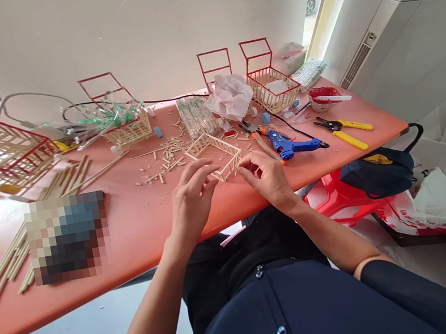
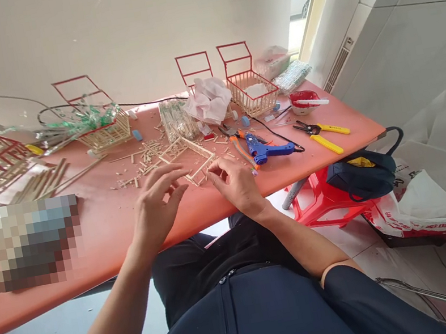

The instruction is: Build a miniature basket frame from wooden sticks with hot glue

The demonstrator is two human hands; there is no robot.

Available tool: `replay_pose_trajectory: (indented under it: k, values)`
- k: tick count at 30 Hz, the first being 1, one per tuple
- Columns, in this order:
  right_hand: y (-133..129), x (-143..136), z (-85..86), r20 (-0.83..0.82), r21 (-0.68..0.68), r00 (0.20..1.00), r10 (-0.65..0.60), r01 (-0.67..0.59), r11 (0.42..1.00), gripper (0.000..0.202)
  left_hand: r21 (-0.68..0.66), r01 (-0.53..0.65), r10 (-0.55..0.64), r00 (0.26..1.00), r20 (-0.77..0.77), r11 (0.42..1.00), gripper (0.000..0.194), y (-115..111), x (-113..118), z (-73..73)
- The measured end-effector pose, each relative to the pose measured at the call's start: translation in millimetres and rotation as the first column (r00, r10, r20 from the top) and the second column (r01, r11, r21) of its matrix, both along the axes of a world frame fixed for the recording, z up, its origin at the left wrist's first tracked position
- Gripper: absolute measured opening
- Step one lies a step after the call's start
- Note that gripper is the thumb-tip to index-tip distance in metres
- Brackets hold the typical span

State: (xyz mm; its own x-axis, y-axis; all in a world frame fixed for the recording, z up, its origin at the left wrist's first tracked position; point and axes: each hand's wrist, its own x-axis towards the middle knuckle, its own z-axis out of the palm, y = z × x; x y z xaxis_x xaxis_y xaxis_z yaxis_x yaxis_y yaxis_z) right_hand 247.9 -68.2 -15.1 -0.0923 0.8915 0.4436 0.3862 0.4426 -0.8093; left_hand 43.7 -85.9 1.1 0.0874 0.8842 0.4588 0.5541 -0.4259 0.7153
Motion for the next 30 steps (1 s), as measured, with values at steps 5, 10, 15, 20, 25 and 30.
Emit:
replay_pose_trajectory:
  k: [5, 10, 15, 20, 25, 30]
  values:
    - [1, -7, 0.3, 0.194, 0.064, 0.979, -0.06, 0.048, 0.997, 0.018, -0.07, 0.102, -0.111, 0.984, -0.141, 0.992, 0.018, 17, 2, -0.1]
    - [0, -11, 4.6, 0.289, 0.058, 0.955, -0.06, 0.045, 0.997, 0.022, -0.07, 0.088, -0.095, 0.99, -0.101, 0.994, 0.016, 19, -1, 6.4]
    - [0, -14, 10.2, 0.349, 0.094, 0.935, -0.062, 0.031, 0.995, 0.032, -0.098, 0.079, -0.085, 0.995, -0.06, 0.992, 0.018, 20, -4, 19.9]
    - [2, -17, 11.9, 0.447, 0.144, 0.886, -0.122, 0.064, 0.988, 0.029, -0.103, 0.071, -0.078, 0.995, -0.069, 0.992, 0.019, 21, -2, 24.5]
    - [4, -20, 14.1, 0.502, 0.149, 0.853, -0.141, 0.076, 0.986, 0.027, -0.086, 0.092, -0.098, 0.992, -0.077, 0.992, 0.018, 21, 0, 25.5]
    - [4, -21, 19.3, 0.551, 0.142, 0.822, -0.144, 0.077, 0.987, 0.022, -0.078, 0.101, -0.109, 0.99, -0.093, 0.992, 0.015, 22, 0, 26.1]
